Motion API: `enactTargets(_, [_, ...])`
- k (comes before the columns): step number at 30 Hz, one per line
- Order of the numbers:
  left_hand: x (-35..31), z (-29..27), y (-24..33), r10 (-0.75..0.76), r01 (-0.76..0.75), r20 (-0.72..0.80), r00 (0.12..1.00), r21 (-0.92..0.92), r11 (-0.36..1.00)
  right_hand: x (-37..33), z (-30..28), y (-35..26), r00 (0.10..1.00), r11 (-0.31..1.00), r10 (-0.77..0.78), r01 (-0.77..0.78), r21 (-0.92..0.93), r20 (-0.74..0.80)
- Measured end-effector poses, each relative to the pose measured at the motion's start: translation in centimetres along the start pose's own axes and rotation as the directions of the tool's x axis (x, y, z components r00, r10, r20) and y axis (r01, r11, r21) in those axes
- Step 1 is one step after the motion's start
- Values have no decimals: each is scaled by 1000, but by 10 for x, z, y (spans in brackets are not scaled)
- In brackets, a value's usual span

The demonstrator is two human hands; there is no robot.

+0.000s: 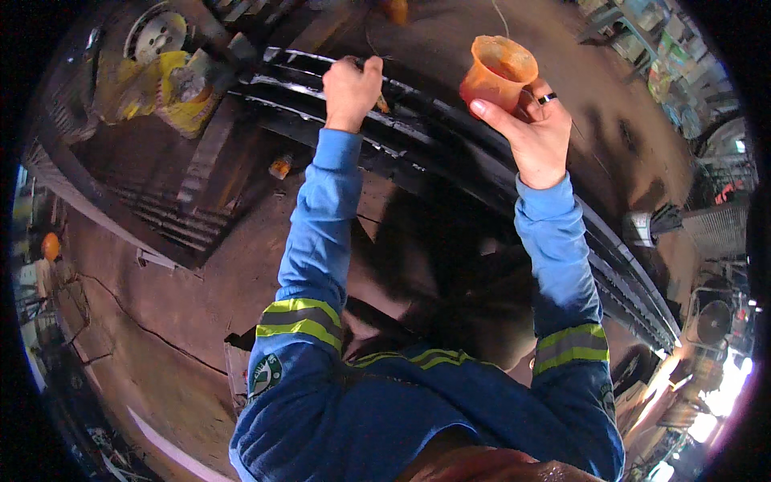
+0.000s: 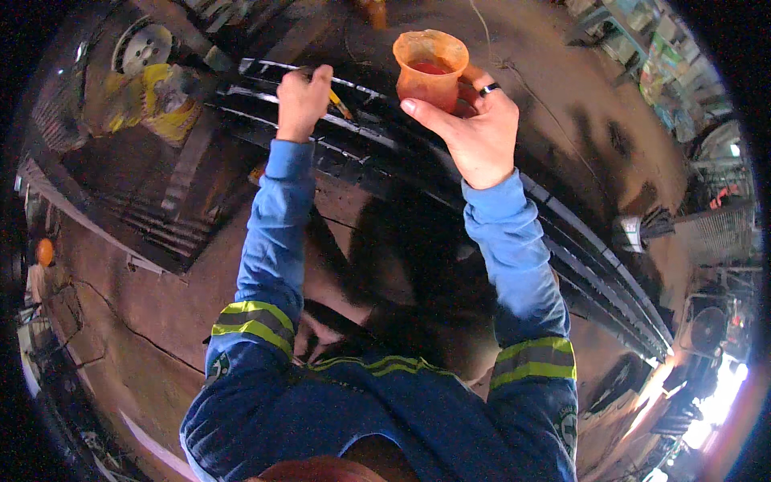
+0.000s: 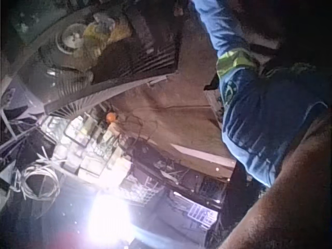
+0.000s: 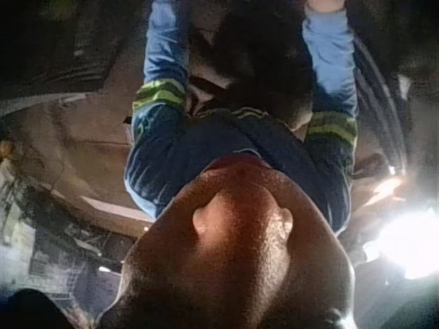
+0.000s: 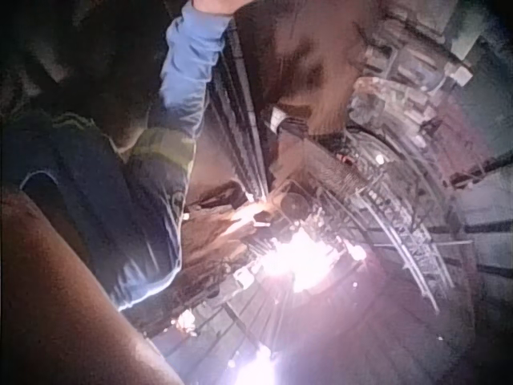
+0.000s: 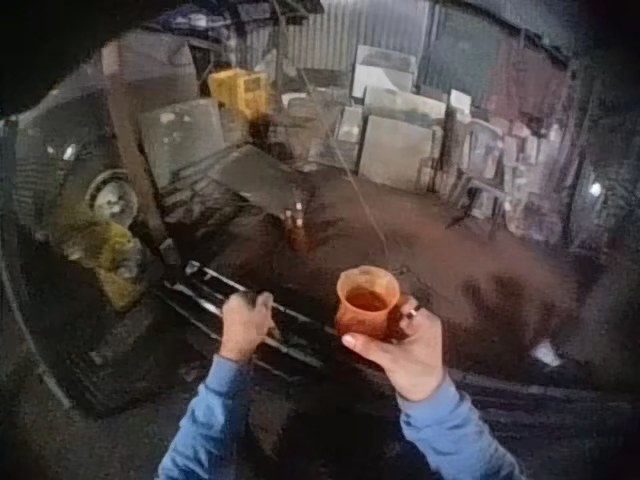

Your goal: The person is applying a red substance to a metal surface using a paintbrush. They repeatedly dip the brush into a small container and apply the substance to the metal structure.

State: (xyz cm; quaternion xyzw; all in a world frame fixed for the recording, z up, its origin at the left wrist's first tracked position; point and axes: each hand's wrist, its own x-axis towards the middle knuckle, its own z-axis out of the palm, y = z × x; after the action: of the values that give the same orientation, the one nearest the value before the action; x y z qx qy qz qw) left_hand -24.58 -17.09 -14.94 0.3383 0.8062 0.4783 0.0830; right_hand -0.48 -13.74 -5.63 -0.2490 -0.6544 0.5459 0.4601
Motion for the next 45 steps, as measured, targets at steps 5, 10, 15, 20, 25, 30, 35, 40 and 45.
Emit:
enactTargets(5, [-13, 4, 18, 150, -150, 10, 989, 84, 985, 1, -31, -2, 998, 988, -63, 58, -141, -27])
enactTargets(10, [15, 34, -56, 397, -473, 268, 878, 354, 807, 9, -21, -18, 995, 841, -78, 33, -540, -60])
enactTargets(15, [-7, -4, -31, -35, 36, 28, 999, -28, 999, -4, -23, 19, 955, 919, -229, 149, -366, -187])
enactTargets(20, [0, 25, -28, 110, -101, -70, 991, 122, 987, -1, -16, 7, 958, 933, -209, 135, -333, -197])
enactTargets(25, [1, 3, 3, -81, 85, 47, 996, -86, 993, -7, -19, 9, 960, 923, -198, 113, -368, -200])
enactTargets(30, [-51, -43, 38, -36, -15, -74, 997, -590, 807, -21, -29, 3, 970, 924, -129, 43, -380, -204])
enactTargets(35, [-49, -65, 9, -131, 92, -16, 991, -634, 768, -20, -33, -16, 998, 968, 29, -40, -247, -48])
enactTargets(40, [-51, -54, 22, 214, 111, 131, 968, -988, 106, -61, -105, 3, 945, 846, -311, 227, -482, -102])
enactTargets(45, [-53, -100, 27, 219, 38, 86, 972, -976, 214, -77, -101, -17, 994, 842, 112, -87, -533, 14])
